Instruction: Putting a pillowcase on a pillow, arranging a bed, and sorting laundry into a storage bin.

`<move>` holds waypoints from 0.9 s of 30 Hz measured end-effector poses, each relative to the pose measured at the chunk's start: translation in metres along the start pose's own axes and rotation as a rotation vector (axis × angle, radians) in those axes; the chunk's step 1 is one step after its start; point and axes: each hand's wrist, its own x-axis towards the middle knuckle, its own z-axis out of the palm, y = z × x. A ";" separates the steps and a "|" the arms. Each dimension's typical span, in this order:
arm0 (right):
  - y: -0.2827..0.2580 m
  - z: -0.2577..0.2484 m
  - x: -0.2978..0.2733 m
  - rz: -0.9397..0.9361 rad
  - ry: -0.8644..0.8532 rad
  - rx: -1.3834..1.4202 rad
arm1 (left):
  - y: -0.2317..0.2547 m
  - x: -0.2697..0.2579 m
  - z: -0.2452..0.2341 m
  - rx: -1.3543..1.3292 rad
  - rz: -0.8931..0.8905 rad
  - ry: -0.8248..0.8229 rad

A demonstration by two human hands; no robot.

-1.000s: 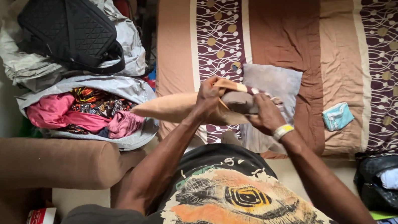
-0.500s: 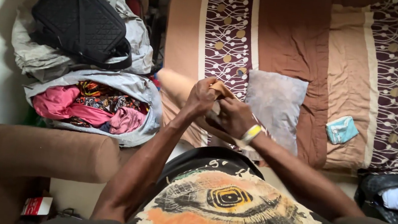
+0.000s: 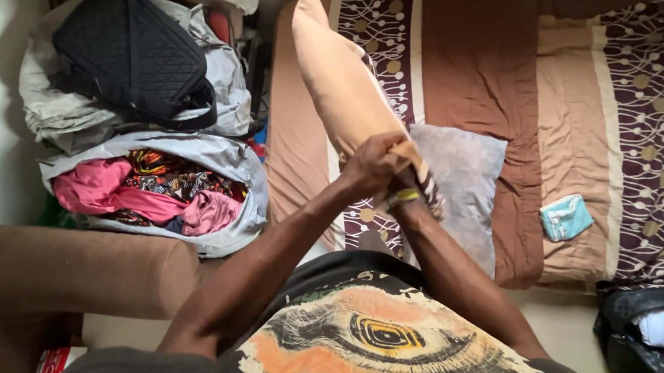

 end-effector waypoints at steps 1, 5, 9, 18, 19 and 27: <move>-0.018 0.044 -0.018 -0.017 0.031 -0.402 | 0.008 0.004 -0.007 -0.018 0.027 0.028; -0.064 0.120 -0.052 -0.485 -0.025 -2.127 | 0.007 0.037 -0.042 0.152 0.306 0.148; -0.083 0.052 -0.039 -0.549 0.068 -2.511 | 0.009 0.054 -0.070 -0.054 0.220 0.101; -0.082 -0.041 -0.016 -0.424 0.095 -2.407 | 0.016 0.044 -0.061 0.115 0.162 0.252; -0.081 -0.043 -0.022 -0.398 0.111 -2.401 | 0.016 0.036 -0.059 0.107 0.151 0.308; -0.096 -0.064 -0.034 -0.263 0.269 -2.354 | -0.025 -0.002 -0.002 0.342 -0.225 -0.074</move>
